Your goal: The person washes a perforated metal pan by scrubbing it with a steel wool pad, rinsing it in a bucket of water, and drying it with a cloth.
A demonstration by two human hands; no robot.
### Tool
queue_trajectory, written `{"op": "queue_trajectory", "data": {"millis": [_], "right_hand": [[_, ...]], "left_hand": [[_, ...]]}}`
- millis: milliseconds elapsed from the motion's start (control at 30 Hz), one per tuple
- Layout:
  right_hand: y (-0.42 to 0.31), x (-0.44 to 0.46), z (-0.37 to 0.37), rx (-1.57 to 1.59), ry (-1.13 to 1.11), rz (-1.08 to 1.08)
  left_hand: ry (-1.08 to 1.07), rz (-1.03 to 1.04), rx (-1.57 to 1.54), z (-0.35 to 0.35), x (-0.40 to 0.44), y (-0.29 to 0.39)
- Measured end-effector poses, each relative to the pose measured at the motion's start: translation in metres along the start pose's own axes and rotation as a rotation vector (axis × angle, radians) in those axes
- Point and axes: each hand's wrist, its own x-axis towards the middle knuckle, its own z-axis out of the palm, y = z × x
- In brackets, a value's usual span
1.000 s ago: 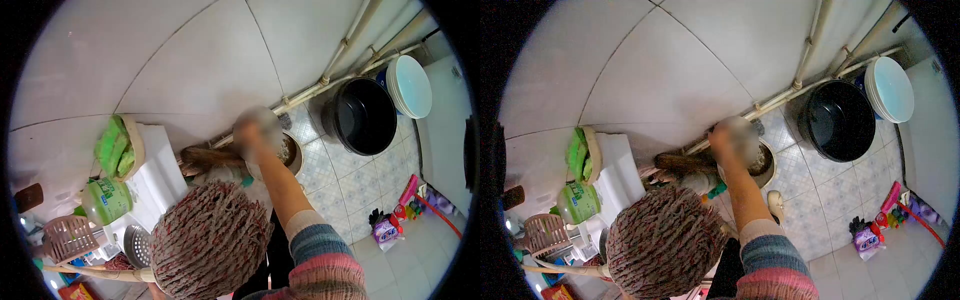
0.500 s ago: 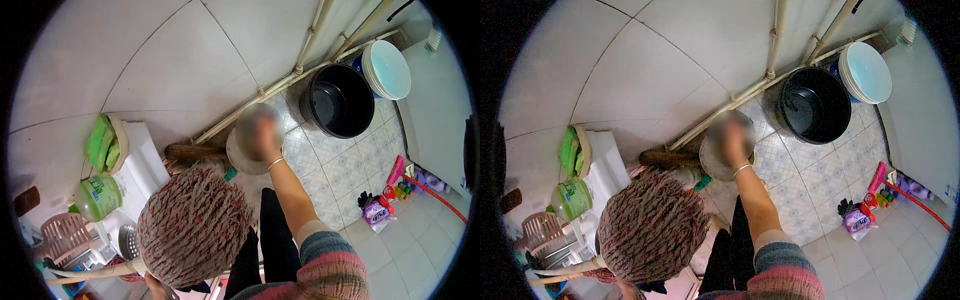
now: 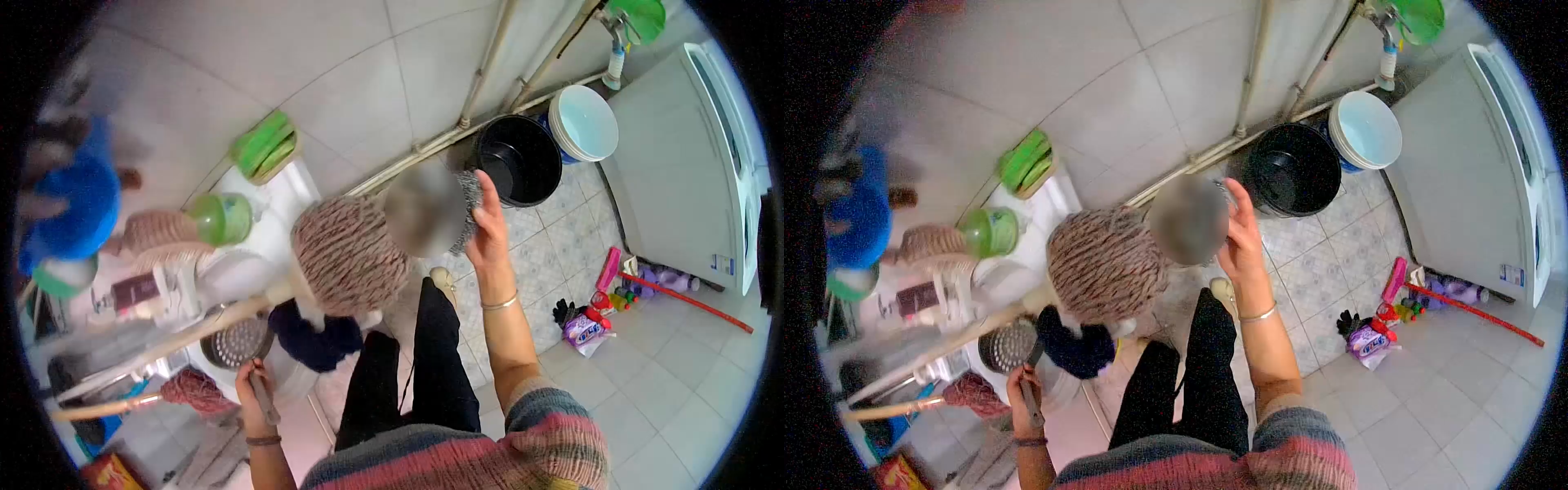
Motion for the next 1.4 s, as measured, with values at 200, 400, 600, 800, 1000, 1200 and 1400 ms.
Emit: {"op": "queue_trajectory", "data": {"millis": [200,400,600,800,1000,1200,1400], "right_hand": [[-0.018,-0.110,0.114,-0.468,-0.435,0.286],[0.096,-0.161,0.261,-1.083,-0.899,0.250],[0.272,-0.106,0.235,-1.819,-0.773,-0.069],[0.350,-0.089,0.175,-2.327,-1.142,0.093],[0.306,-0.076,0.232,-1.416,-0.548,0.196],[0.301,-0.146,0.311,-1.263,-1.073,0.125],[0.320,-0.150,0.302,-1.174,-1.309,-0.001]], "left_hand": [[-0.012,-0.004,0.012,-0.044,0.003,0.026],[-0.091,0.104,0.022,-0.074,-0.006,0.036],[-0.073,0.242,0.086,-0.090,-0.018,0.050],[-0.089,0.214,0.060,-0.113,0.001,0.056],[-0.173,0.118,-0.235,-0.120,-0.002,0.056],[-0.321,0.107,-0.316,-0.106,-0.018,0.067],[-0.352,0.098,-0.351,-0.117,-0.020,0.053]]}}
